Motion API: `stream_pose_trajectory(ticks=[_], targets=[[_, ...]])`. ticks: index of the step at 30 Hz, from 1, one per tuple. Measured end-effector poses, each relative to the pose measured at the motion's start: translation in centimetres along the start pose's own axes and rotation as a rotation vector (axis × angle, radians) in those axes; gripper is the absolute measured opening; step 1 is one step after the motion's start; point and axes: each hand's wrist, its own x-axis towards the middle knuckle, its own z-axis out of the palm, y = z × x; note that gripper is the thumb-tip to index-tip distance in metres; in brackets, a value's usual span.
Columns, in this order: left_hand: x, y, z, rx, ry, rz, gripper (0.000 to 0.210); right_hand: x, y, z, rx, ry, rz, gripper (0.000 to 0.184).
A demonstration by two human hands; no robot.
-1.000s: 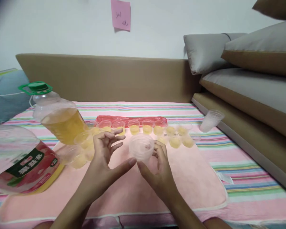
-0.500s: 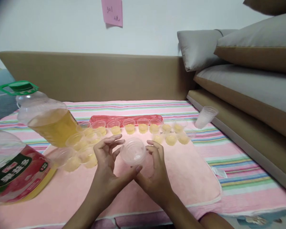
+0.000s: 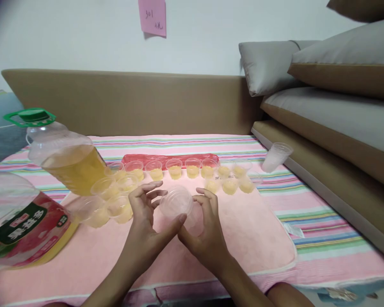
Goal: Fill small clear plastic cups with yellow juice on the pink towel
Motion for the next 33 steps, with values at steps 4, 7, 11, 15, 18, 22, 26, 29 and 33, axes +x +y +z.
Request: stream_pose_trajectory(ticks=[4, 7, 11, 15, 18, 22, 26, 29, 33], targets=[[0.12, -0.31, -0.06, 0.017, 0.002, 0.001, 0.065, -0.02, 0.03, 0.1, -0.006, -0.001, -0.002, 0.035], [0.23, -0.44, -0.14, 0.027, 0.007, -0.001, 0.064, -0.02, 0.03, 0.15, -0.008, 0.004, -0.001, 0.035], [0.31, -0.47, -0.16, 0.05, 0.015, -0.011, 0.065, 0.02, -0.01, 0.18, -0.017, 0.006, 0.006, 0.034], [0.28, -0.32, -0.09, 0.062, 0.025, -0.023, 0.063, -0.01, -0.01, 0.18, -0.024, 0.009, 0.011, 0.034], [0.24, -0.16, -0.1, 0.094, 0.042, -0.031, 0.064, -0.07, 0.07, 0.2, -0.03, 0.015, 0.018, 0.036], [0.25, -0.12, -0.17, 0.125, 0.055, -0.028, 0.065, -0.11, 0.19, 0.26, -0.039, 0.02, 0.023, 0.037], [0.32, -0.22, -0.16, 0.13, 0.045, -0.03, 0.065, -0.11, 0.2, 0.29, -0.053, 0.029, 0.019, 0.039], [0.34, -0.2, -0.15, 0.125, 0.048, -0.048, 0.066, -0.13, 0.2, 0.29, -0.06, 0.032, 0.004, 0.038], [0.33, -0.05, -0.18, 0.13, 0.055, -0.062, 0.067, -0.2, 0.22, 0.31, -0.066, 0.031, 0.003, 0.039]])
